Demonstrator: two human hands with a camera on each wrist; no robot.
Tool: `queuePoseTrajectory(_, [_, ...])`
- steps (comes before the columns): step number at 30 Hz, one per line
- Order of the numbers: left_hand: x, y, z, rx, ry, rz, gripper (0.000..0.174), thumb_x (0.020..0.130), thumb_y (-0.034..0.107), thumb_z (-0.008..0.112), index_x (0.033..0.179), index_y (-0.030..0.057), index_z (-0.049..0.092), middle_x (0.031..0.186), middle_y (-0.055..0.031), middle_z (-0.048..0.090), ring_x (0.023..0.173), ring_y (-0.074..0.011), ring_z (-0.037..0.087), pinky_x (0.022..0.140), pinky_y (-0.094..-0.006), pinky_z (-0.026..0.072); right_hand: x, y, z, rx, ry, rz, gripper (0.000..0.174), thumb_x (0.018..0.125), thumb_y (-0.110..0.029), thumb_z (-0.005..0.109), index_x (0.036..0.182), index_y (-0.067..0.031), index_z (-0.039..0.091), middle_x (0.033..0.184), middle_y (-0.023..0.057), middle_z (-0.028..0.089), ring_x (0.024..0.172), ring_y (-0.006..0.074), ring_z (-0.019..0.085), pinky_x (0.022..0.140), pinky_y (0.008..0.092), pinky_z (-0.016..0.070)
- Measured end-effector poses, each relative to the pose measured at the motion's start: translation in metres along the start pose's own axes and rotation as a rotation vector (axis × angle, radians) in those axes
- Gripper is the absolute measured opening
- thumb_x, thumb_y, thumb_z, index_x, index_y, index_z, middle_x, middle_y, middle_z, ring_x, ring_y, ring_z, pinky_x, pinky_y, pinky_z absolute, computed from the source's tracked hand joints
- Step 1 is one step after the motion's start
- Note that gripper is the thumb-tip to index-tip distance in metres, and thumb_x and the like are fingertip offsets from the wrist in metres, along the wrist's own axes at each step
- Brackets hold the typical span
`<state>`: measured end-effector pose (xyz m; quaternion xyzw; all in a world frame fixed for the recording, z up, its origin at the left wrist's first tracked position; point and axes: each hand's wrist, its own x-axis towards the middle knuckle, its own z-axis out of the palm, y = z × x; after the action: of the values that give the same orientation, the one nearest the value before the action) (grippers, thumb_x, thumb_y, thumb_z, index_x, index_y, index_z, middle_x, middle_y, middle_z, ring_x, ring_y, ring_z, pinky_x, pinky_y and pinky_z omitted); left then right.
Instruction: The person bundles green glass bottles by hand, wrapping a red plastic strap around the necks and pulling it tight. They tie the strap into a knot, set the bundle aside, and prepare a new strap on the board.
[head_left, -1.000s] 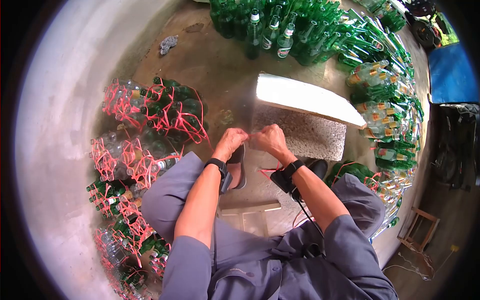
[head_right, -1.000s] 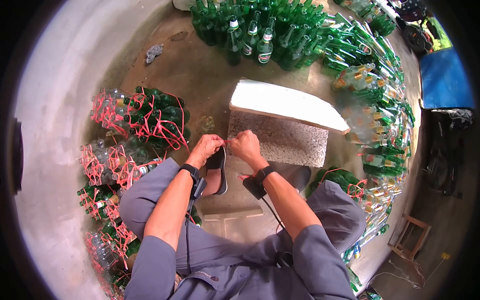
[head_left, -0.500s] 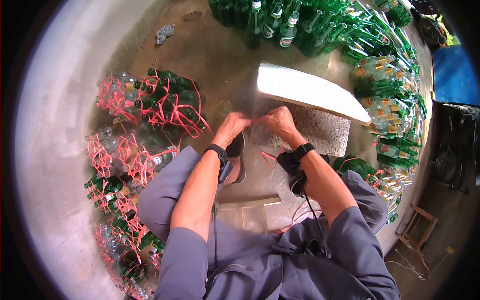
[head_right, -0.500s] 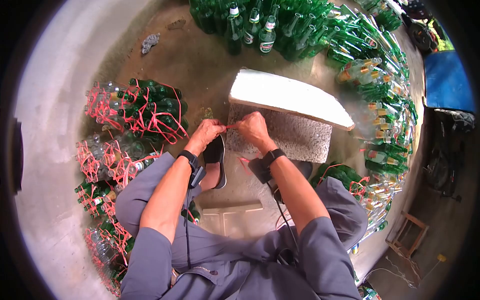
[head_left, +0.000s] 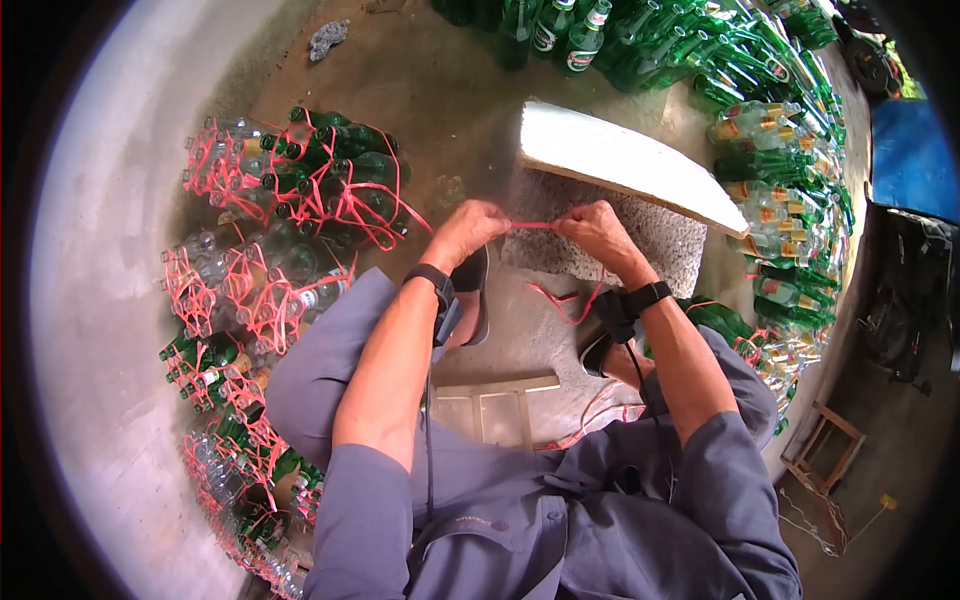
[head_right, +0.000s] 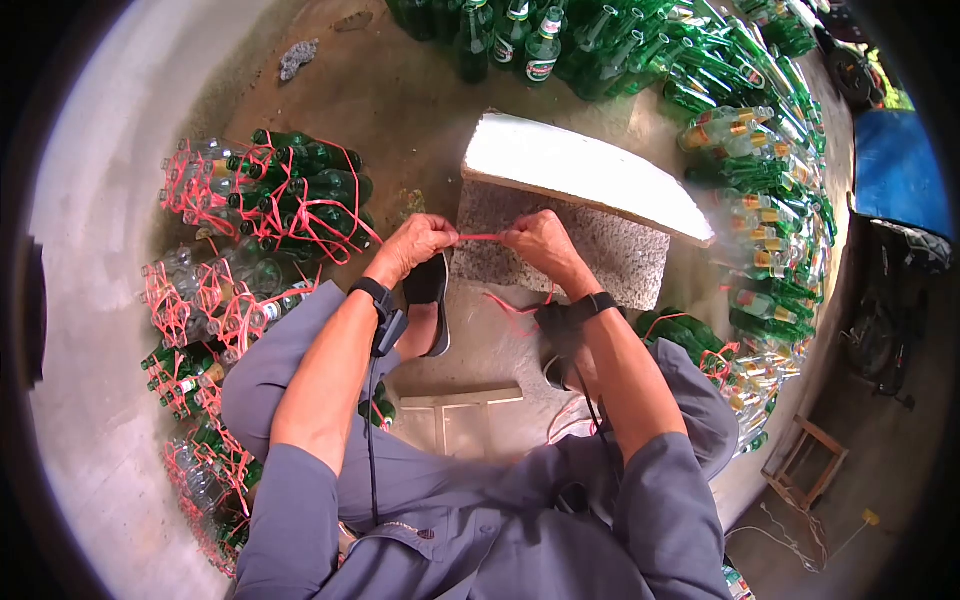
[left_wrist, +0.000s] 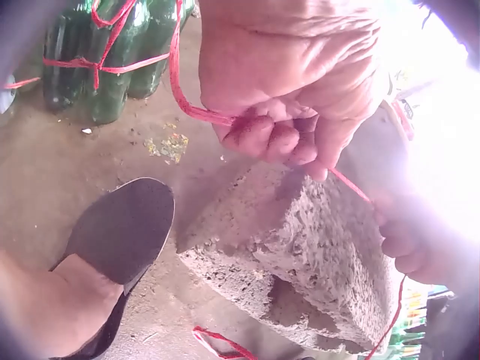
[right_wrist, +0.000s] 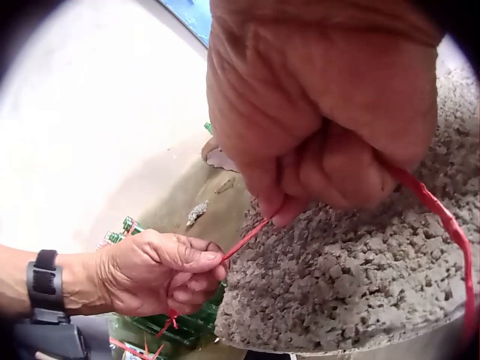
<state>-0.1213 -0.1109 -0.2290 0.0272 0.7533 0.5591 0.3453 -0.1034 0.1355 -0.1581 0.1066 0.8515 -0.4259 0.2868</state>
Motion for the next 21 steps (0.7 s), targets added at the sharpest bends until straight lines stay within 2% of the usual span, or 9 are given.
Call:
queuePoseTrajectory(3, [-0.003, 0.007, -0.001, -0.015, -0.021, 0.015, 0.027, 0.085, 0.023, 0.066, 0.086, -0.0030, 0.072, 0.067, -0.0007, 0.060, 0.063, -0.0105, 0.053, 0.060, -0.0276, 0.0426, 0.001, 0.009, 0.003, -0.015, -0.013, -0.005, 0.028, 0.082, -0.024, 0.073, 0.090, 0.0034, 0.076, 0.062, 0.0163, 0.062, 0.060, 0.0187, 0.059, 0.063, 0.0373, 0.0519])
queuePoseTrajectory(5, [-0.005, 0.017, -0.002, -0.008, -0.028, 0.033, 0.026, 0.085, 0.022, 0.066, 0.086, -0.0031, 0.072, 0.067, -0.0005, 0.060, 0.063, -0.0104, 0.053, 0.060, -0.0276, 0.0428, 0.002, 0.011, 0.007, 0.021, -0.040, -0.180, 0.026, 0.082, -0.022, 0.070, 0.093, 0.0013, 0.076, 0.073, 0.0210, 0.069, 0.067, 0.0276, 0.068, 0.069, 0.0389, 0.0556])
queuePoseTrajectory(6, [-0.004, 0.016, -0.001, -0.053, -0.037, 0.035, 0.025, 0.085, 0.022, 0.067, 0.086, -0.0025, 0.072, 0.067, 0.0001, 0.060, 0.062, -0.0095, 0.051, 0.058, -0.0269, 0.0411, 0.000, 0.006, 0.008, 0.021, -0.040, -0.183, 0.026, 0.082, -0.022, 0.070, 0.093, 0.0013, 0.076, 0.073, 0.0210, 0.069, 0.067, 0.0276, 0.068, 0.069, 0.0389, 0.0556])
queuePoseTrajectory(9, [-0.005, 0.022, 0.002, -0.136, -0.054, 0.005, 0.022, 0.085, 0.021, 0.068, 0.086, -0.0005, 0.072, 0.065, 0.0019, 0.057, 0.058, -0.0074, 0.048, 0.053, -0.0252, 0.0365, -0.004, -0.014, 0.018, -0.116, 0.037, -0.260, 0.026, 0.085, -0.021, 0.065, 0.099, -0.0008, 0.075, 0.086, 0.0240, 0.071, 0.083, 0.0399, 0.071, 0.077, 0.0422, 0.0572])
queuePoseTrajectory(12, [-0.010, 0.028, 0.000, -0.210, -0.057, -0.053, 0.018, 0.086, 0.021, 0.068, 0.085, 0.0023, 0.071, 0.064, 0.0043, 0.054, 0.055, -0.0052, 0.044, 0.049, -0.0234, 0.0313, 0.002, -0.022, 0.029, -0.119, 0.011, -0.250, 0.027, 0.087, -0.022, 0.064, 0.095, 0.0014, 0.075, 0.081, 0.0229, 0.072, 0.080, 0.0354, 0.073, 0.073, 0.0409, 0.0573])
queuePoseTrajectory(13, [-0.011, 0.029, 0.000, -0.245, -0.055, -0.073, 0.017, 0.087, 0.021, 0.068, 0.084, 0.0038, 0.070, 0.063, 0.0056, 0.053, 0.053, -0.0042, 0.043, 0.047, -0.0226, 0.0290, -0.001, -0.030, 0.027, 0.025, -0.087, -0.145, 0.029, 0.087, -0.022, 0.064, 0.091, 0.0038, 0.074, 0.074, 0.0207, 0.071, 0.070, 0.0280, 0.072, 0.067, 0.0393, 0.0569])
queuePoseTrajectory(16, [-0.013, 0.026, -0.001, -0.276, -0.030, -0.113, 0.017, 0.087, 0.022, 0.069, 0.084, 0.0050, 0.070, 0.063, 0.0071, 0.052, 0.052, -0.0039, 0.042, 0.046, -0.0223, 0.0296, 0.006, -0.024, 0.039, 0.120, -0.098, -0.035, 0.028, 0.087, -0.021, 0.063, 0.088, 0.0048, 0.075, 0.067, 0.0178, 0.069, 0.060, 0.0207, 0.068, 0.063, 0.0377, 0.0559])
queuePoseTrajectory(20, [-0.008, 0.012, 0.001, -0.218, -0.006, -0.154, 0.019, 0.087, 0.022, 0.070, 0.085, 0.0028, 0.071, 0.065, 0.0054, 0.056, 0.055, -0.0045, 0.046, 0.048, -0.0220, 0.0334, 0.012, -0.015, 0.056, 0.178, 0.064, -0.075, 0.027, 0.085, -0.021, 0.065, 0.086, 0.0044, 0.075, 0.065, 0.0187, 0.067, 0.059, 0.0202, 0.065, 0.064, 0.0388, 0.0560])
queuePoseTrajectory(21, [-0.007, 0.007, 0.002, -0.195, 0.027, -0.131, 0.020, 0.086, 0.022, 0.070, 0.086, 0.0015, 0.072, 0.067, 0.0041, 0.057, 0.058, -0.0056, 0.048, 0.051, -0.0226, 0.0364, 0.014, -0.015, 0.058, 0.114, 0.071, -0.062, 0.028, 0.084, -0.023, 0.066, 0.086, 0.0040, 0.075, 0.067, 0.0214, 0.067, 0.063, 0.0255, 0.068, 0.066, 0.0413, 0.0560])
